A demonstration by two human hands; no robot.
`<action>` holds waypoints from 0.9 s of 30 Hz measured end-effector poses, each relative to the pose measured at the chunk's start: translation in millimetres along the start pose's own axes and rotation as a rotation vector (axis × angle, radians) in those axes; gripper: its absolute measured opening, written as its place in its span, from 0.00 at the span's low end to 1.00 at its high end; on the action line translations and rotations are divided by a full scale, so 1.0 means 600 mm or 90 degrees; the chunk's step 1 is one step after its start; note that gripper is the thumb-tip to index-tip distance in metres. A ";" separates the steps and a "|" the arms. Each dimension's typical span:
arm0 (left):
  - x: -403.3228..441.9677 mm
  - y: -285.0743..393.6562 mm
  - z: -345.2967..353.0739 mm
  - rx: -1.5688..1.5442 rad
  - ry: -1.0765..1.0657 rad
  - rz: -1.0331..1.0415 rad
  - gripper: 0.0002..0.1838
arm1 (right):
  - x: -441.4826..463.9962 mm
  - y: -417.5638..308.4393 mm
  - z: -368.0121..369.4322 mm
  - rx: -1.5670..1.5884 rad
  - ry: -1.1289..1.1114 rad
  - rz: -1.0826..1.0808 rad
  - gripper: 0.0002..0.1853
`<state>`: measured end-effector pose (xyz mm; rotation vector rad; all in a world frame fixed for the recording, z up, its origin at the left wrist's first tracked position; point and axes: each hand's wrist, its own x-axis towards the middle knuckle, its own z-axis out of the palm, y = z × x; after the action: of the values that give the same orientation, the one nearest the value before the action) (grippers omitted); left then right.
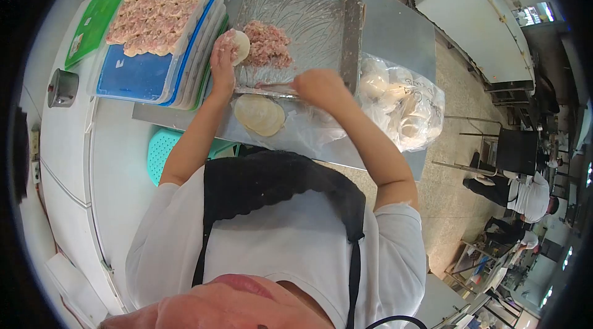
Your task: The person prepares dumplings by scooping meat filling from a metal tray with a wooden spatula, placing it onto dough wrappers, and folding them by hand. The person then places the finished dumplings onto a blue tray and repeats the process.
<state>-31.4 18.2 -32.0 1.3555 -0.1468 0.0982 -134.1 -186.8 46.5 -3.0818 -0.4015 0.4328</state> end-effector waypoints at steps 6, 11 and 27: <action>0.009 -0.006 -0.001 -0.004 -0.003 0.031 0.18 | 0.025 0.011 0.040 0.032 0.048 0.057 0.19; 0.020 -0.027 -0.015 -0.022 -0.004 -0.004 0.18 | 0.032 0.050 0.025 0.342 -0.046 -0.043 0.22; 0.027 -0.031 -0.020 -0.175 -0.053 -0.048 0.23 | 0.001 0.032 0.023 0.190 0.056 0.036 0.20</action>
<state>-11.6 25.9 -50.0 1.0902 -0.1724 -0.0410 -132.2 -205.5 32.4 -2.8143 -0.2240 0.3222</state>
